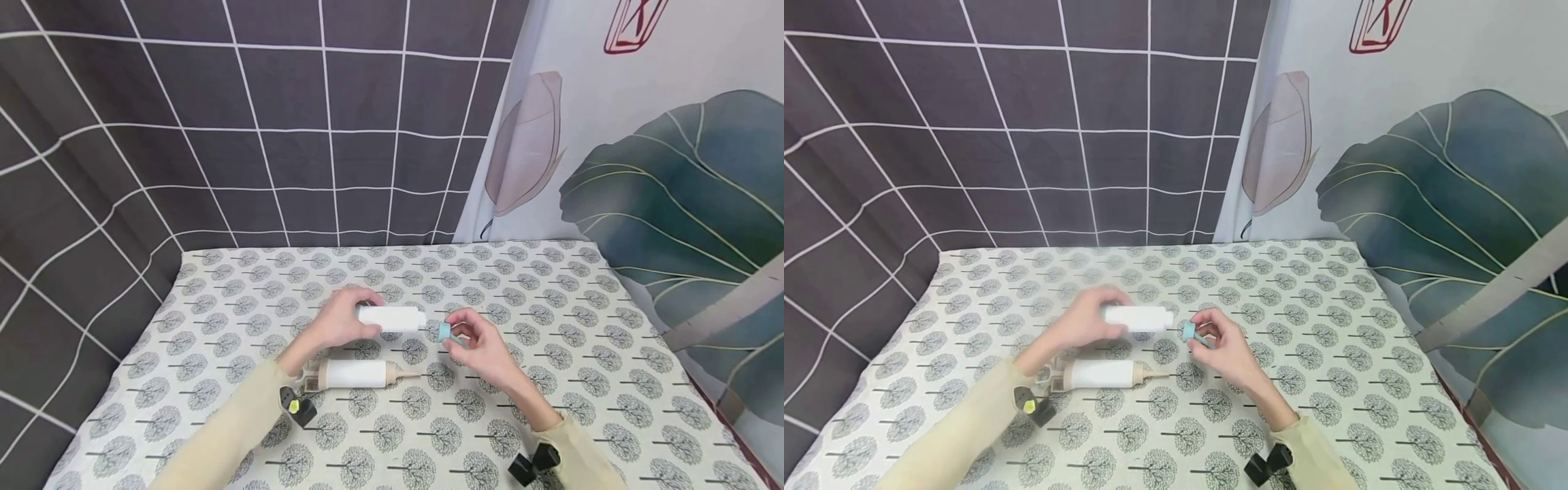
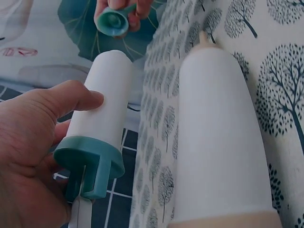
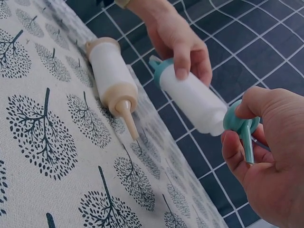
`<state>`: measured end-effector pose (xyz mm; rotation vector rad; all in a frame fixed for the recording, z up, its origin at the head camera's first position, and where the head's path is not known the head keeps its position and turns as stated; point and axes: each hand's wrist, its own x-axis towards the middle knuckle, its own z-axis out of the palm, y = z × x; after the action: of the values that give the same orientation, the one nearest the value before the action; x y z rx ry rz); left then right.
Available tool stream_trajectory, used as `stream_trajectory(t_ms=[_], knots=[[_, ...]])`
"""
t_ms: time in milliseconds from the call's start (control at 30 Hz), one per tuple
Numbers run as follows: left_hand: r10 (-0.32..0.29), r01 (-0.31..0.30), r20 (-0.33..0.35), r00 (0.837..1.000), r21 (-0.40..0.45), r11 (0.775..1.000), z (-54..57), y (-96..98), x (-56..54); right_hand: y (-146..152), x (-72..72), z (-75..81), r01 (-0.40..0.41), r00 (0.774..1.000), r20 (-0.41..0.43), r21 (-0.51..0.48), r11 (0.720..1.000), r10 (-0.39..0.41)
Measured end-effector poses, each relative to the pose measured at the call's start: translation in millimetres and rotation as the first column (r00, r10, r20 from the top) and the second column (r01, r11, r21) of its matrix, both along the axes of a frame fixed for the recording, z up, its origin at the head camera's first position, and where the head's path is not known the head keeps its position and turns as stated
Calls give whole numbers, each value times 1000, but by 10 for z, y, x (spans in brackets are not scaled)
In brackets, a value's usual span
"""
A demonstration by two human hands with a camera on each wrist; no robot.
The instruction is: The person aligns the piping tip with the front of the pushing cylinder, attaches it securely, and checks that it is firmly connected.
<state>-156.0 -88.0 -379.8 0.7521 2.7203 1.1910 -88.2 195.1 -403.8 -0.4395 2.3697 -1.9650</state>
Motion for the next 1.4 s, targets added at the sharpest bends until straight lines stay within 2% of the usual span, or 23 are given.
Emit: stream_trajectory(t_ms=[300,567,667,867,1067,1400], knots=[[-35,35,2,999,53,998,119,-4,161,-18,9,17,-4,1000,-13,15,1000,4],[-53,54,-23,998,40,998,153,-20,234,-43,22,30,-12,1000,-27,46,999,13],[-66,67,-39,997,42,997,153,-29,251,-62,18,29,-23,999,-24,31,999,24],[-79,80,-21,997,55,995,141,-33,273,-107,27,22,-55,997,-47,12,998,55],[-93,95,-37,995,56,994,136,-24,280,-127,34,28,-58,998,-3,8,998,58],[-90,90,1,996,62,994,170,-10,310,-130,35,30,-61,998,18,7,998,61]])
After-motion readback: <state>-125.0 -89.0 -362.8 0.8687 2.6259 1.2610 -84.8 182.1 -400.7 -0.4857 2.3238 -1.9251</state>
